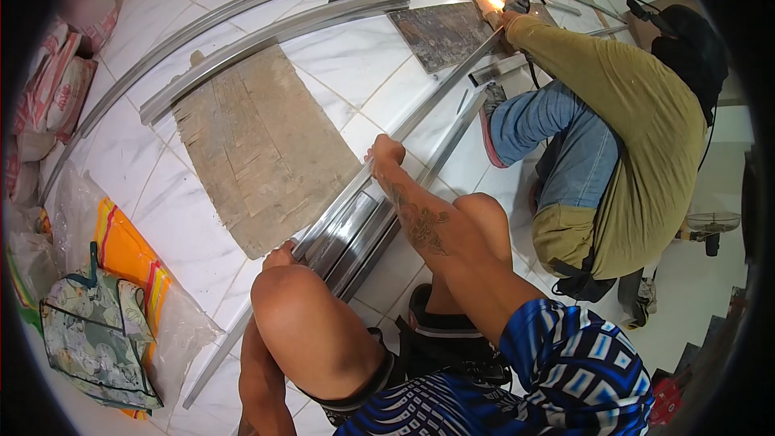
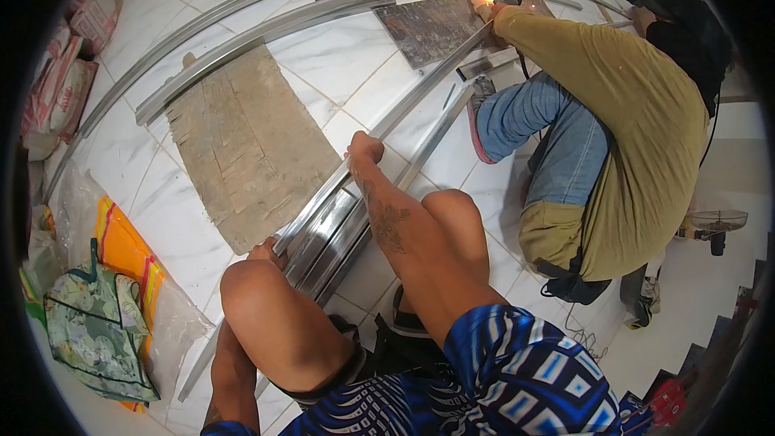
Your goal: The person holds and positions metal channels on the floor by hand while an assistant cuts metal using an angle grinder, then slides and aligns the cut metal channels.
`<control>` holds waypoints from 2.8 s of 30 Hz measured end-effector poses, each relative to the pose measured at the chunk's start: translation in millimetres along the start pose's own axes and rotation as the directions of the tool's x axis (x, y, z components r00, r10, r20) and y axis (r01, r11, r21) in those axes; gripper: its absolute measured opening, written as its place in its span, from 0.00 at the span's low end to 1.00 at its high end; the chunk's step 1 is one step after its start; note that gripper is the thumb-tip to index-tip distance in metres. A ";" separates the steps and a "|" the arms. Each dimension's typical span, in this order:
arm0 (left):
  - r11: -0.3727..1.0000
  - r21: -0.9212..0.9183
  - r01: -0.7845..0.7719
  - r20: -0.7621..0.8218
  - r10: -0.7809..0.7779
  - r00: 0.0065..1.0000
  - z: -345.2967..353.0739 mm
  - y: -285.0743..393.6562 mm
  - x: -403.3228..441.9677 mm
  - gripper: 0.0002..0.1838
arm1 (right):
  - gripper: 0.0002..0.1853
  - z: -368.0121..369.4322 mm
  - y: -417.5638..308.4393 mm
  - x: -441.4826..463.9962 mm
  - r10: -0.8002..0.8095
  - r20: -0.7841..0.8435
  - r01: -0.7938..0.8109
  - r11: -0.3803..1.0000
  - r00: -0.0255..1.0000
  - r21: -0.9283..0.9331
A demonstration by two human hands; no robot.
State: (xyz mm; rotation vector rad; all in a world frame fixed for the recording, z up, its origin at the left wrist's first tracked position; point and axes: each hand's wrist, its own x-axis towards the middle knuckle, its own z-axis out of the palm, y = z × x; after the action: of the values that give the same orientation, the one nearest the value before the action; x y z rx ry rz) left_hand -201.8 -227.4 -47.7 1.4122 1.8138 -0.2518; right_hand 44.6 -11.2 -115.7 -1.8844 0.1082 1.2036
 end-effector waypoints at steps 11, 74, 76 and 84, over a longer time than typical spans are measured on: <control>0.999 0.001 0.035 0.027 -0.035 0.999 1.1 -1.2 2.8 0.31 | 0.06 3.5 10.6 20.8 -0.016 -0.009 0.016 1.000 1.000 -0.014; 0.996 0.019 0.082 0.085 -0.083 0.993 11.2 -11.6 15.1 0.32 | 0.06 2.5 13.4 28.5 0.003 0.039 -0.005 0.999 0.999 0.040; 0.998 0.007 0.065 0.069 -0.066 0.995 6.6 -7.7 11.3 0.32 | 0.07 3.2 10.7 24.2 -0.004 0.029 0.004 1.000 1.000 -0.001; 0.996 0.031 0.084 0.080 -0.086 0.993 9.3 -9.3 12.8 0.32 | 0.11 4.5 42.0 91.1 0.034 0.233 -0.053 0.996 0.972 0.077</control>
State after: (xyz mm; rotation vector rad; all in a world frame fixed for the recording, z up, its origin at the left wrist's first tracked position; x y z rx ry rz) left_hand -206.3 -226.9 -65.5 1.3260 1.8116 -0.3738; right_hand 69.0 -1.4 -212.7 -1.6650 0.0707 1.4187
